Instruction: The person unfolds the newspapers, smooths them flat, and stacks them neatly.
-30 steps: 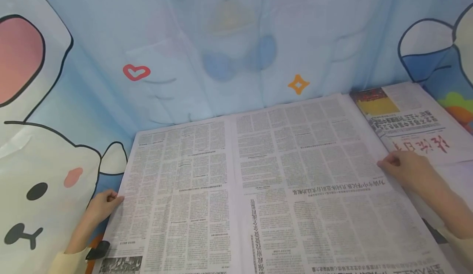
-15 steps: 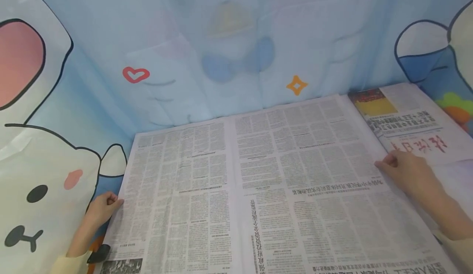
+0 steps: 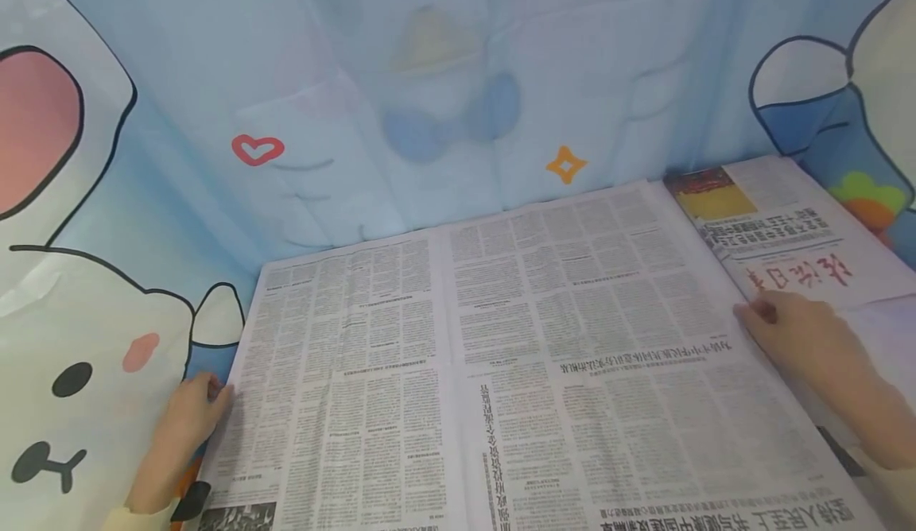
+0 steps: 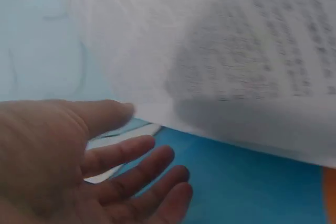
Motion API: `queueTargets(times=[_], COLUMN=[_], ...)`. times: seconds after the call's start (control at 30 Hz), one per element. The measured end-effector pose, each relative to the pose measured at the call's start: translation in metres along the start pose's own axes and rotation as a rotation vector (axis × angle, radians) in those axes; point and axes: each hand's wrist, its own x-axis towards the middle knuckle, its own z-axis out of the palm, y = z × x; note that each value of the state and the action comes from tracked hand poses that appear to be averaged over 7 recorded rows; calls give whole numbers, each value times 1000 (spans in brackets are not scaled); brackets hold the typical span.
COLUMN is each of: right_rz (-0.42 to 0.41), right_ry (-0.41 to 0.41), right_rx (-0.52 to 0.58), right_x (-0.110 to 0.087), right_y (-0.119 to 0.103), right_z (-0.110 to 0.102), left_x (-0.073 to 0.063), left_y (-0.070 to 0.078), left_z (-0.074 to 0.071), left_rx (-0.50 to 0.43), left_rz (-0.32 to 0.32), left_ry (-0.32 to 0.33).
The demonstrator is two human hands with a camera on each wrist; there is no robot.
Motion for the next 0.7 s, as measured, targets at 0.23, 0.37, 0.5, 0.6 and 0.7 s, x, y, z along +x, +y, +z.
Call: queueTargets(times=[0.23, 0.37, 0.5, 0.6, 0.7], right_rz=[-40, -81, -69, -83, -117], right_ry=[100, 83, 52, 36, 8], right_rx=[-42, -84, -192, -264, -281], right_x=[12, 35, 57, 69, 78], right_y=[-8, -23, -29, -27, -23], right_z=[-21, -24, -21, -19, -18], left_x=[-8, -11, -8, -5, -3], left_y=[29, 42, 52, 58, 62], left_z=[-9, -7, 2, 11, 18], left_rx=[9, -8, 34, 58, 48], left_rz=[146, 217, 328, 431, 499], left_ry=[110, 153, 161, 178, 202])
